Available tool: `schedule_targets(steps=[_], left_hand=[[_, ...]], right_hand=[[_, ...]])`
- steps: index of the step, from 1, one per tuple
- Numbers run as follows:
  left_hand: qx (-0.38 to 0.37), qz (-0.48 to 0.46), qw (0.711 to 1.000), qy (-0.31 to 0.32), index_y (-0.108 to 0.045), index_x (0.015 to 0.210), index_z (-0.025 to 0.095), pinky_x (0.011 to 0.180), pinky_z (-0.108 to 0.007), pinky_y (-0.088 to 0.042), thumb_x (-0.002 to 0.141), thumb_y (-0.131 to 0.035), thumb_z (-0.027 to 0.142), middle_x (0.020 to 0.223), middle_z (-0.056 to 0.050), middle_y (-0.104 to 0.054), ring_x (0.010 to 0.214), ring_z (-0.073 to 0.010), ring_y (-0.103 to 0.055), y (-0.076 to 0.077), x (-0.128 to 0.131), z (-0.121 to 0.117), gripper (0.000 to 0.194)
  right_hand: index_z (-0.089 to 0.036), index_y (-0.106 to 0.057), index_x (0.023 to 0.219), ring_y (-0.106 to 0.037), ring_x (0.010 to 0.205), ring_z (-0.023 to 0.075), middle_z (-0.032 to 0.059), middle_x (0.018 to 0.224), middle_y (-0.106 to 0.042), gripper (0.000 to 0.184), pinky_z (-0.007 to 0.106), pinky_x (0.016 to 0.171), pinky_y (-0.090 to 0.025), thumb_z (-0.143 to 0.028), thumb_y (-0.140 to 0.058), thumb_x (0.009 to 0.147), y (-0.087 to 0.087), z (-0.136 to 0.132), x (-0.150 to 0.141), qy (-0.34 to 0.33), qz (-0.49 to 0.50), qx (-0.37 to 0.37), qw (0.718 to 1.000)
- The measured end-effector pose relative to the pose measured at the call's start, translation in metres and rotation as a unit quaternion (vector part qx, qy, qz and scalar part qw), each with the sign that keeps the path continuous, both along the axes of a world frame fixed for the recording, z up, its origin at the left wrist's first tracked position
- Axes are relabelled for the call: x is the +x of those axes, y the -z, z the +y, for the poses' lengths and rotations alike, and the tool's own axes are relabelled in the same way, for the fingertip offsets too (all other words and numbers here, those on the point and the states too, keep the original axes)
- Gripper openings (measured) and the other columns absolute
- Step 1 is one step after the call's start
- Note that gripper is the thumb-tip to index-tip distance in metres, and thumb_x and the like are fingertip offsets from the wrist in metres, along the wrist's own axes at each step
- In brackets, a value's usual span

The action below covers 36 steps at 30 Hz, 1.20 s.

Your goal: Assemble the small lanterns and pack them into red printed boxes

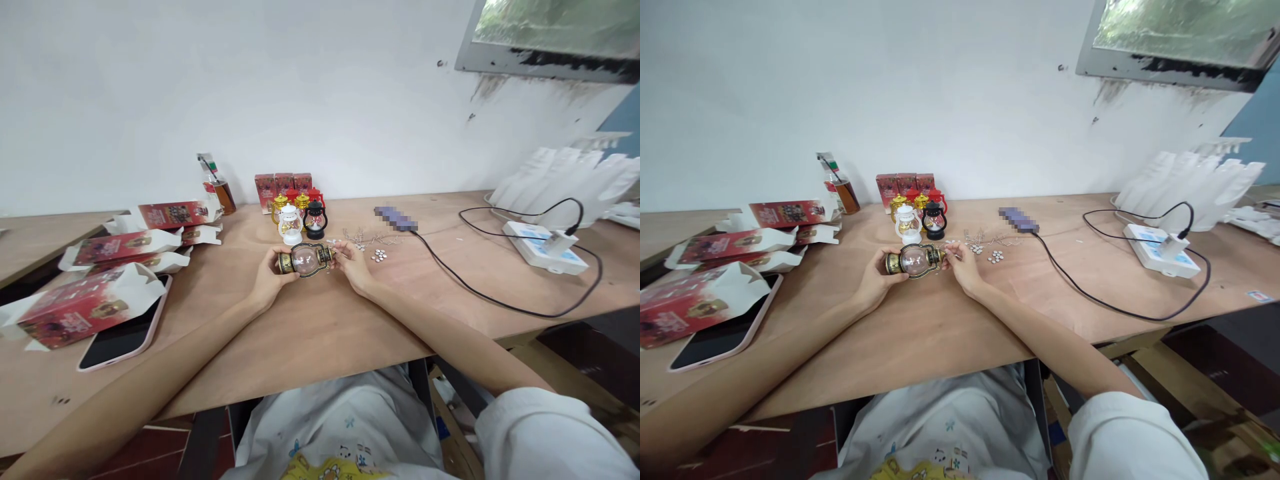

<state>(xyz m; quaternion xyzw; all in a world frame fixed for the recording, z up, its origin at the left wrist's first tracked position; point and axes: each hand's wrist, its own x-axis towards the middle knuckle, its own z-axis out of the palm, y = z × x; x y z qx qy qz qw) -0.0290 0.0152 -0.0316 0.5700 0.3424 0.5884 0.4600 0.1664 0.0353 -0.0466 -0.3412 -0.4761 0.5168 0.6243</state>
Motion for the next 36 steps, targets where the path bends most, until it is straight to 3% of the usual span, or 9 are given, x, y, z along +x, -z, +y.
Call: schedule_targets(steps=[5, 19, 36], left_hand=[[0.001, -0.007, 1.0, -0.004, -0.053, 0.089, 0.02, 0.073, -0.024, -0.042, 0.044, -0.081, 0.013, 0.092, 0.003, -0.056, 0.082, -0.013, -0.052, 0.0, 0.0009, 0.0008, 0.053], [0.009, -0.023, 0.999, -0.034, -0.053, 0.09, 0.02, 0.078, -0.027, -0.044, 0.044, -0.077, 0.01, 0.099, 0.002, -0.057, 0.089, -0.0155, -0.054, 0.0045, -0.002, 0.0058, 0.053], [-0.007, -0.013, 0.999, -0.028, -0.051, 0.091, 0.021, 0.074, -0.025, -0.044, 0.044, -0.077, 0.013, 0.099, 0.002, -0.055, 0.086, -0.0147, -0.053, 0.0027, -0.002, 0.0043, 0.054]], right_hand=[[-0.021, -0.054, 0.082, -0.054, 0.056, 0.0092, -0.0035, 0.072, -0.058, 0.031, 0.026, 0.055, -0.047, -0.041, -0.072, 0.067, -0.0004, -0.0009, -0.0009, 0.015, -0.02, 0.012, 1.0], [-0.02, -0.054, 0.077, -0.051, 0.049, 0.0066, -0.0058, 0.065, -0.059, 0.036, 0.022, 0.049, -0.042, -0.046, -0.075, 0.061, -0.0059, -0.0041, 0.001, 0.013, 0.009, 0.023, 1.0], [-0.021, -0.052, 0.08, -0.05, 0.051, 0.0081, -0.0044, 0.066, -0.057, 0.034, 0.025, 0.051, -0.045, -0.047, -0.07, 0.068, -0.0024, 0.0011, 0.0055, 0.067, -0.024, 0.028, 0.997]])
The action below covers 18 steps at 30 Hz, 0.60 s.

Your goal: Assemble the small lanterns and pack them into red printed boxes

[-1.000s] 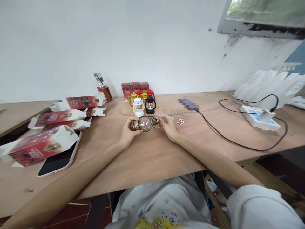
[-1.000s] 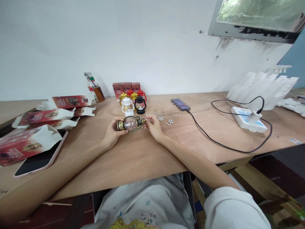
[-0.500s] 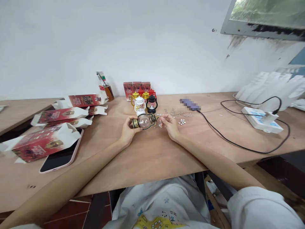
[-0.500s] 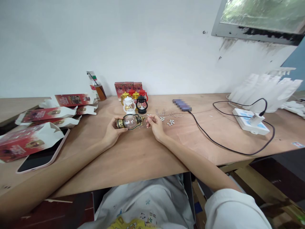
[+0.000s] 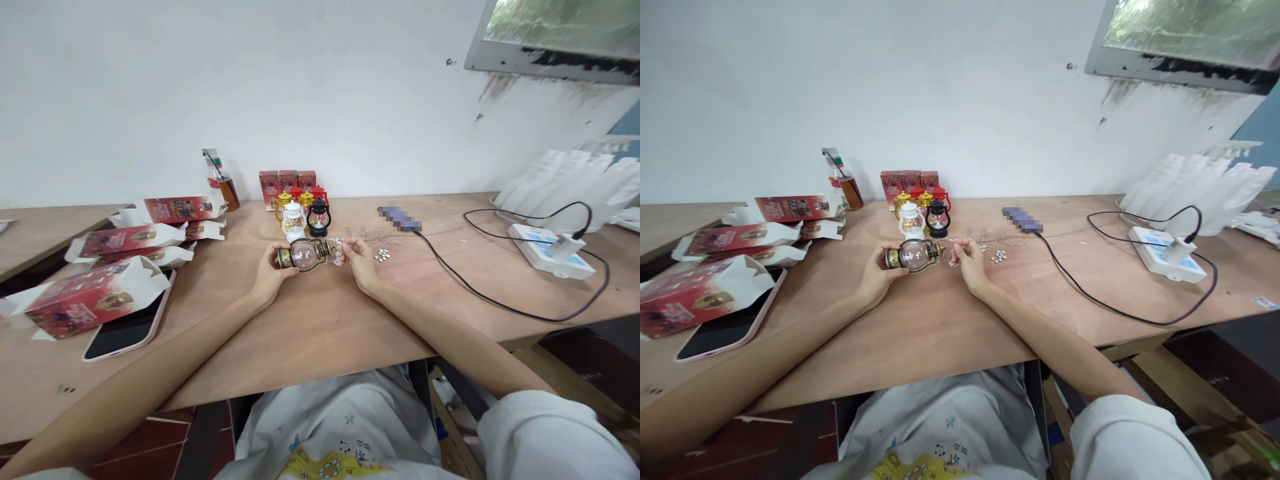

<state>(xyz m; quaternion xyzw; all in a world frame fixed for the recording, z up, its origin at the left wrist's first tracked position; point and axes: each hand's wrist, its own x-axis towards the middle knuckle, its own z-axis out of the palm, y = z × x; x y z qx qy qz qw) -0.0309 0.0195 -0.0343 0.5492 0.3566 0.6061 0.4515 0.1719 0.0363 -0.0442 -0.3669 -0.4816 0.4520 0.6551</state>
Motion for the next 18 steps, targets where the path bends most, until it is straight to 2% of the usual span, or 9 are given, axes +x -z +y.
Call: schedule_targets(steps=[5, 12, 18], left_hand=[[-0.014, -0.015, 1.0, 0.014, -0.052, 0.09, 0.02, 0.072, -0.024, -0.045, 0.043, -0.077, 0.01, 0.096, 0.002, -0.056, 0.083, -0.0136, -0.052, -0.0001, -0.0002, -0.0011, 0.054], [-0.058, -0.002, 0.996, 0.073, -0.052, 0.088, 0.021, 0.065, -0.023, -0.047, 0.043, -0.077, 0.009, 0.086, 0.004, -0.054, 0.076, -0.0124, -0.051, -0.0071, 0.0035, -0.0092, 0.053], [-0.057, -0.015, 0.997, 0.056, -0.051, 0.089, 0.021, 0.068, -0.025, -0.047, 0.043, -0.076, 0.01, 0.09, 0.003, -0.055, 0.08, -0.0136, -0.052, -0.0063, 0.0027, -0.0072, 0.053]], right_hand=[[-0.021, -0.052, 0.079, -0.05, 0.051, 0.0075, -0.0044, 0.067, -0.057, 0.033, 0.024, 0.051, -0.044, -0.046, -0.07, 0.068, 0.0012, 0.0012, 0.0001, 0.012, -0.005, -0.009, 1.0], [-0.02, -0.054, 0.075, -0.048, 0.049, 0.0073, -0.0053, 0.063, -0.056, 0.033, 0.022, 0.046, -0.039, -0.044, -0.071, 0.062, 0.0025, 0.0005, -0.0014, 0.01, -0.054, -0.063, 0.996], [-0.022, -0.057, 0.087, -0.047, 0.051, 0.0083, -0.0058, 0.064, -0.055, 0.028, 0.022, 0.049, -0.038, -0.043, -0.065, 0.071, -0.0007, -0.0023, 0.0026, 0.015, -0.09, -0.015, 0.996]])
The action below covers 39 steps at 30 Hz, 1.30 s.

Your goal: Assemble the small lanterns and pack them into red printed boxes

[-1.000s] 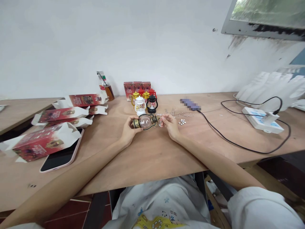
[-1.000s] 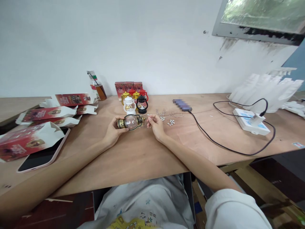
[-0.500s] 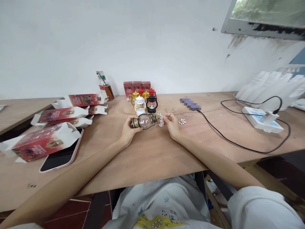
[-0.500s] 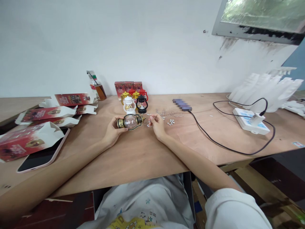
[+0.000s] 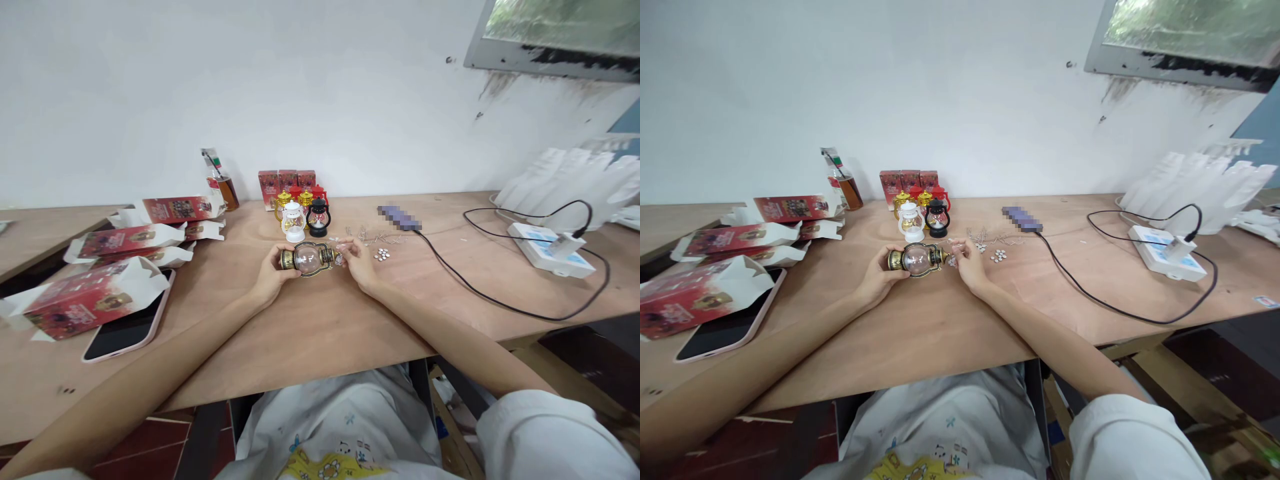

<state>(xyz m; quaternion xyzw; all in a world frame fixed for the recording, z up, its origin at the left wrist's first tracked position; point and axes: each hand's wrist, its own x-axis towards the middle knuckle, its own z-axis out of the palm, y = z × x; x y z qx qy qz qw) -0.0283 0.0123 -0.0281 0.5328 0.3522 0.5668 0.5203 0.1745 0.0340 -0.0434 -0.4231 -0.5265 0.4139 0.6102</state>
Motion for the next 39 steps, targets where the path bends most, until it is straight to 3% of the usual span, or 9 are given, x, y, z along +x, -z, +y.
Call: schedule_targets(steps=[10, 14, 18, 26, 39], left_hand=[[0.008, 0.013, 0.999, -0.033, -0.052, 0.088, 0.021, 0.067, -0.025, -0.046, 0.043, -0.075, 0.012, 0.088, 0.003, -0.055, 0.077, -0.0131, -0.052, 0.004, -0.002, 0.004, 0.051], [0.016, 0.016, 0.999, -0.029, -0.052, 0.089, 0.021, 0.066, -0.024, -0.045, 0.043, -0.073, 0.009, 0.088, 0.004, -0.056, 0.077, -0.0127, -0.052, 0.005, -0.003, 0.004, 0.051], [0.023, 0.03, 0.999, -0.026, -0.054, 0.089, 0.02, 0.066, -0.025, -0.044, 0.044, -0.073, 0.01, 0.087, 0.003, -0.057, 0.075, -0.0129, -0.052, 0.006, -0.002, 0.004, 0.049], [0.02, 0.021, 0.999, -0.045, -0.052, 0.088, 0.021, 0.067, -0.025, -0.044, 0.043, -0.071, 0.011, 0.089, 0.003, -0.057, 0.077, -0.0139, -0.052, 0.004, -0.003, 0.004, 0.049], [0.021, 0.018, 0.998, -0.053, -0.052, 0.086, 0.02, 0.067, -0.026, -0.045, 0.043, -0.069, 0.011, 0.088, 0.003, -0.057, 0.077, -0.0138, -0.053, 0.004, -0.003, 0.003, 0.048]], right_hand=[[-0.024, -0.061, 0.092, -0.052, 0.063, 0.0133, -0.0013, 0.073, -0.061, 0.02, 0.026, 0.059, -0.04, -0.041, -0.057, 0.081, 0.0, 0.001, 0.007, 0.021, -0.098, 0.07, 0.993], [-0.024, -0.064, 0.09, -0.058, 0.074, 0.017, 0.0012, 0.081, -0.065, 0.017, 0.029, 0.067, -0.043, -0.037, -0.053, 0.085, -0.005, -0.001, 0.009, 0.022, -0.16, 0.116, 0.98], [-0.024, -0.066, 0.09, -0.059, 0.074, 0.0178, 0.0021, 0.085, -0.067, 0.019, 0.031, 0.071, -0.044, -0.035, -0.05, 0.088, -0.008, -0.004, 0.011, 0.011, -0.203, 0.15, 0.968], [-0.025, -0.065, 0.088, -0.059, 0.072, 0.0172, 0.0001, 0.077, -0.066, 0.014, 0.029, 0.068, -0.041, -0.034, -0.055, 0.085, -0.005, -0.001, 0.012, 0.023, -0.178, 0.133, 0.975], [-0.024, -0.065, 0.086, -0.059, 0.068, 0.0173, -0.0002, 0.075, -0.067, 0.012, 0.031, 0.068, -0.042, -0.021, -0.054, 0.081, -0.001, 0.002, 0.013, 0.022, -0.237, 0.107, 0.965]])
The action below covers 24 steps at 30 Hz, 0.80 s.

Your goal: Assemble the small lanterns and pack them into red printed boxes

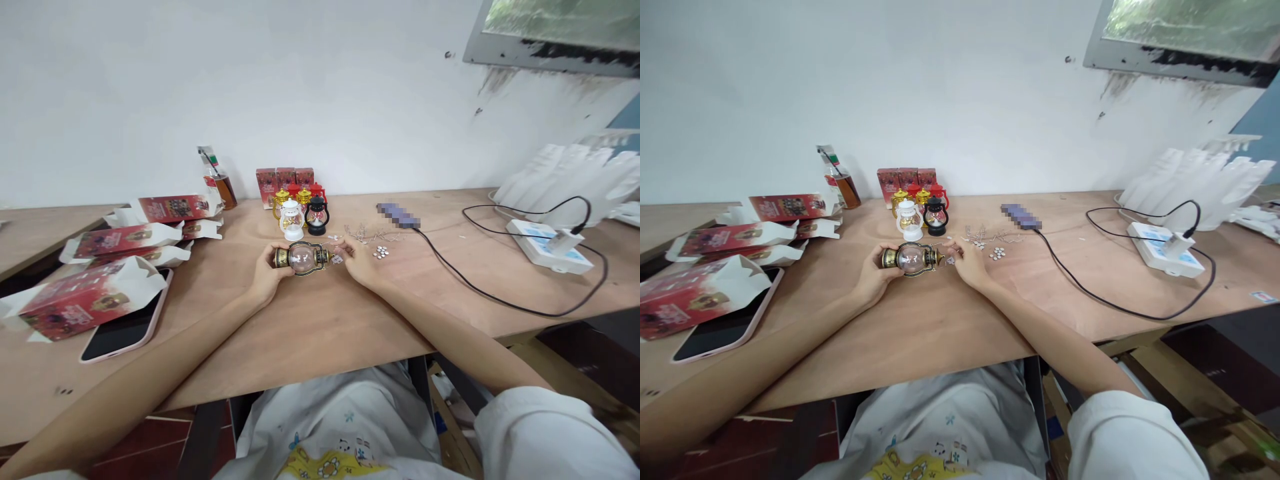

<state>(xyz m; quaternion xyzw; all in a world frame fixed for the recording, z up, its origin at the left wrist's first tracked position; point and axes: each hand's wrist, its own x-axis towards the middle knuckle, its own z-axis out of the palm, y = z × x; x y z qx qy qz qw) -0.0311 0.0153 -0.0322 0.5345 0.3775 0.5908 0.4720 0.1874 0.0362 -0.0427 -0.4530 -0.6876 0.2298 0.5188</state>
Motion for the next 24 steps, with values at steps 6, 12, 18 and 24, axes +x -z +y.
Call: schedule_targets(steps=[6, 12, 18, 24], left_hand=[[-0.015, -0.007, 1.0, 0.007, -0.05, 0.083, 0.02, 0.064, -0.023, -0.043, 0.042, -0.067, 0.01, 0.086, 0.004, -0.056, 0.075, -0.0125, -0.051, -0.004, 0.002, -0.002, 0.046], [-0.022, 0.002, 1.0, -0.007, -0.049, 0.085, 0.02, 0.062, -0.023, -0.043, 0.042, -0.071, 0.013, 0.085, 0.004, -0.054, 0.073, -0.012, -0.051, -0.005, 0.002, -0.001, 0.049], [0.021, 0.097, 0.995, -0.031, -0.049, 0.087, 0.019, 0.069, -0.025, -0.043, 0.046, -0.078, 0.021, 0.086, 0.004, -0.054, 0.077, -0.0128, -0.053, 0.0, 0.004, 0.001, 0.05], [0.061, 0.215, 0.974, -0.043, -0.046, 0.087, 0.02, 0.065, -0.025, -0.04, 0.052, -0.077, 0.028, 0.08, 0.003, -0.054, 0.073, -0.0135, -0.052, 0.004, 0.004, 0.001, 0.048]], right_hand=[[-0.024, -0.063, 0.088, -0.058, 0.068, 0.0166, 0.0001, 0.077, -0.066, 0.012, 0.029, 0.065, -0.041, -0.019, -0.052, 0.082, -0.002, -0.003, -0.002, 0.015, -0.049, -0.005, 0.999], [-0.022, -0.058, 0.097, -0.057, 0.062, 0.0142, -0.0008, 0.075, -0.065, 0.015, 0.028, 0.064, -0.041, -0.02, -0.049, 0.085, -0.004, 0.0, 0.0, 0.062, -0.075, -0.016, 0.995], [-0.018, -0.052, 0.1, -0.056, 0.065, 0.0154, 0.0032, 0.082, -0.064, 0.017, 0.032, 0.069, -0.044, -0.029, -0.051, 0.087, -0.018, 0.001, 0.009, 0.138, -0.072, 0.117, 0.981], [-0.02, -0.053, 0.094, -0.056, 0.065, 0.0158, 0.0045, 0.082, -0.063, 0.014, 0.033, 0.066, -0.046, -0.034, -0.049, 0.091, -0.019, -0.006, 0.007, 0.18, -0.085, 0.288, 0.937]])
